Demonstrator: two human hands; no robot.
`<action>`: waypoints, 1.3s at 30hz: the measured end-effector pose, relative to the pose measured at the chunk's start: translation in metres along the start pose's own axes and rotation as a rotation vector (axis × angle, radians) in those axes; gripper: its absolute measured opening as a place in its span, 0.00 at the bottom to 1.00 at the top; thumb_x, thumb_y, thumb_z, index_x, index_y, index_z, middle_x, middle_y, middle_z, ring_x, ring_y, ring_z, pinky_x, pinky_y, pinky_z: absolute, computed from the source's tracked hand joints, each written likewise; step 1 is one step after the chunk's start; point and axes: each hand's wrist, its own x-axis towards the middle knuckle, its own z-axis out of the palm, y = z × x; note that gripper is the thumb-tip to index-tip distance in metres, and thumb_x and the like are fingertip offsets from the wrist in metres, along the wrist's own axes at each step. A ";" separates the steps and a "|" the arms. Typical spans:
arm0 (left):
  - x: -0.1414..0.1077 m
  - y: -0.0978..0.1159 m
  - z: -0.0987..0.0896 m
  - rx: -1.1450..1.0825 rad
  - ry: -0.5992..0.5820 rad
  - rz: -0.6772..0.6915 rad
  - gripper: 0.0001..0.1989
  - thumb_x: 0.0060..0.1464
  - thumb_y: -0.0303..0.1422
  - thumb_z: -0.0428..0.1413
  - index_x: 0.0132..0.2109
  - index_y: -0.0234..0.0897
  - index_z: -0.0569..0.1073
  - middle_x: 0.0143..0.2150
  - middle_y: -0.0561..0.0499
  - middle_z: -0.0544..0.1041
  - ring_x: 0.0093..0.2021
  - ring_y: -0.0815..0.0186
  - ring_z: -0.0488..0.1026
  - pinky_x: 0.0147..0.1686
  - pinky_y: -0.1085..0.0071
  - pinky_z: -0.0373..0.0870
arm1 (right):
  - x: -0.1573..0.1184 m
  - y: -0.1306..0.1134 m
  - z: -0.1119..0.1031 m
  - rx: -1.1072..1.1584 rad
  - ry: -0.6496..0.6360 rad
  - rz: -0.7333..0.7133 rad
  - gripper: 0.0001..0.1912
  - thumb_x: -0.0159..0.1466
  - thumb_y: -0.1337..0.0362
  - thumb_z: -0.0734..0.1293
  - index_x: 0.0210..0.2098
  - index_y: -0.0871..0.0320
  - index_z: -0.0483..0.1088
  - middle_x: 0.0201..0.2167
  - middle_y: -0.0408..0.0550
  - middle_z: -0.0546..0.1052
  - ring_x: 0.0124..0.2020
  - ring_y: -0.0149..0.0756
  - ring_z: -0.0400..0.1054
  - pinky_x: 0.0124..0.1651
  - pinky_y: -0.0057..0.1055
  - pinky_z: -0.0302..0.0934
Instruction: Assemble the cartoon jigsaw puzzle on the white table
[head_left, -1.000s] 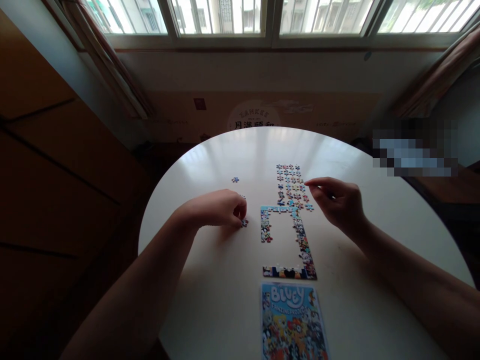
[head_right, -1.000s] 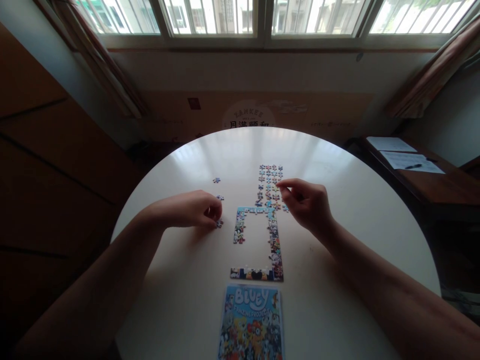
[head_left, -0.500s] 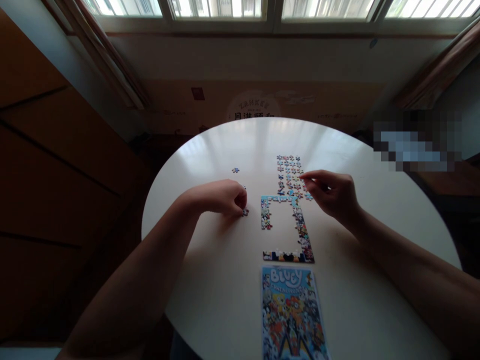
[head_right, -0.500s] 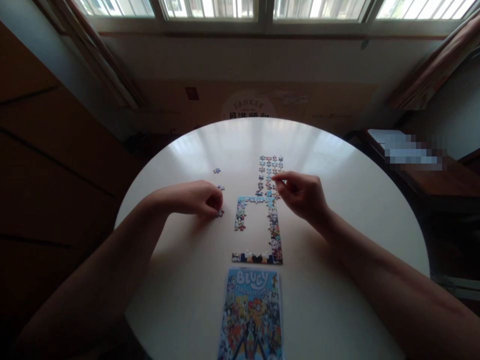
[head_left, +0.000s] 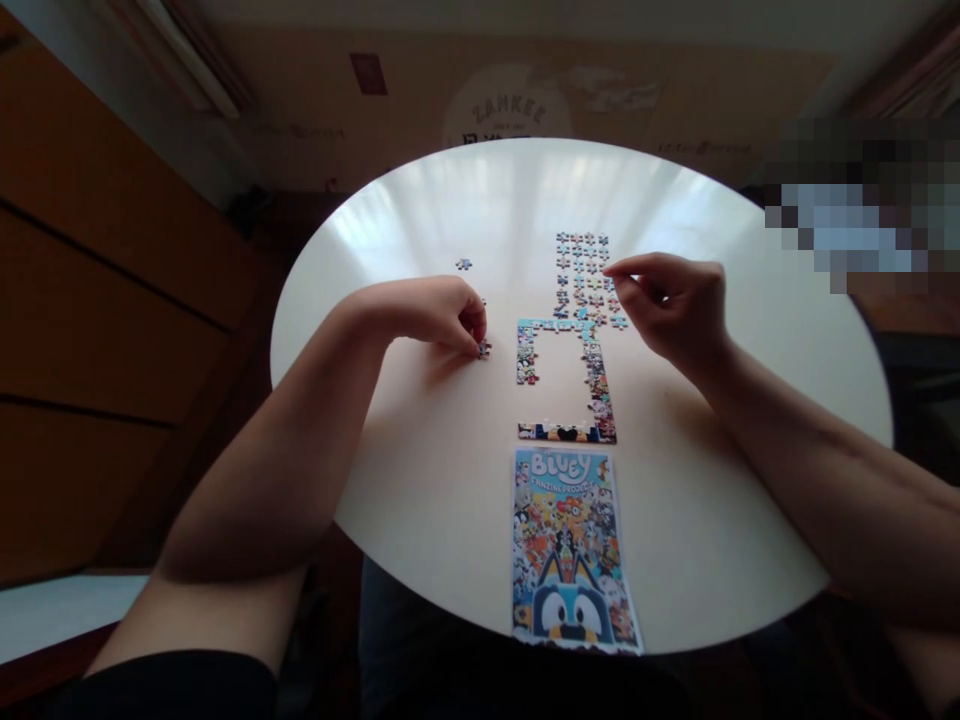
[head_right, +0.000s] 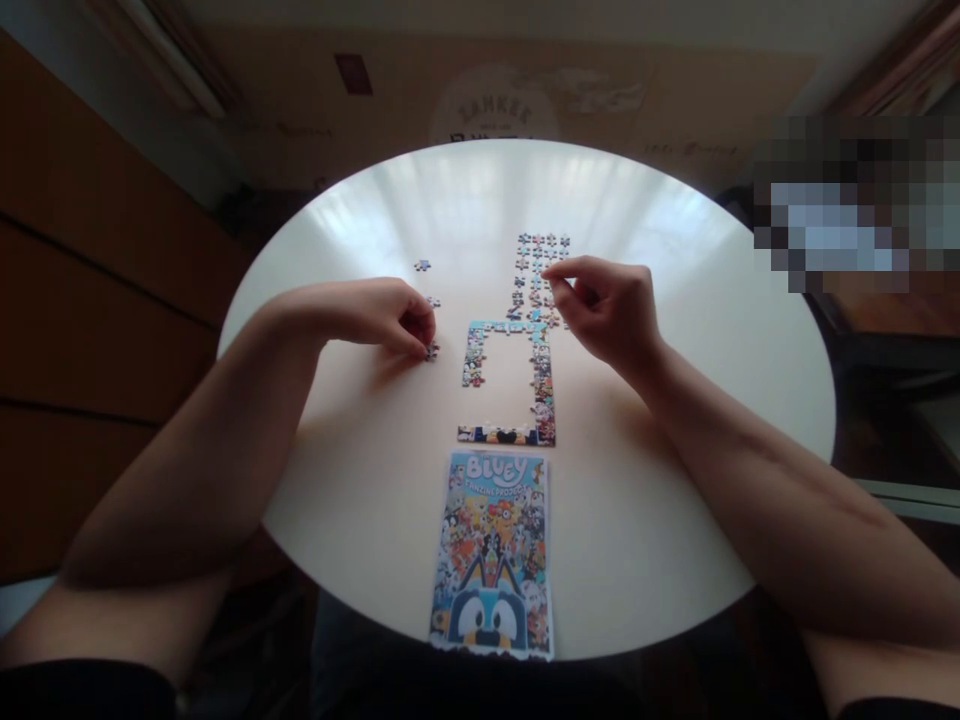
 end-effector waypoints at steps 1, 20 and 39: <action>0.000 0.000 0.000 -0.001 0.002 0.008 0.07 0.41 0.36 0.64 0.32 0.42 0.82 0.29 0.52 0.80 0.30 0.63 0.73 0.30 0.71 0.64 | 0.000 0.000 0.000 0.000 -0.005 0.002 0.09 0.64 0.63 0.67 0.38 0.55 0.80 0.16 0.39 0.65 0.19 0.28 0.54 0.25 0.30 0.54; -0.010 0.006 -0.008 0.037 -0.081 0.000 0.10 0.44 0.35 0.61 0.37 0.38 0.78 0.33 0.51 0.80 0.32 0.64 0.73 0.31 0.70 0.64 | 0.001 -0.001 0.003 0.039 -0.011 -0.056 0.08 0.63 0.65 0.68 0.37 0.57 0.80 0.17 0.40 0.70 0.18 0.27 0.58 0.23 0.28 0.54; 0.000 -0.025 -0.017 -0.175 0.917 -0.215 0.05 0.53 0.33 0.61 0.36 0.36 0.78 0.30 0.51 0.77 0.29 0.69 0.70 0.30 0.70 0.65 | 0.002 0.006 0.000 0.074 0.064 0.031 0.07 0.64 0.65 0.68 0.36 0.57 0.80 0.20 0.42 0.75 0.19 0.27 0.63 0.23 0.25 0.56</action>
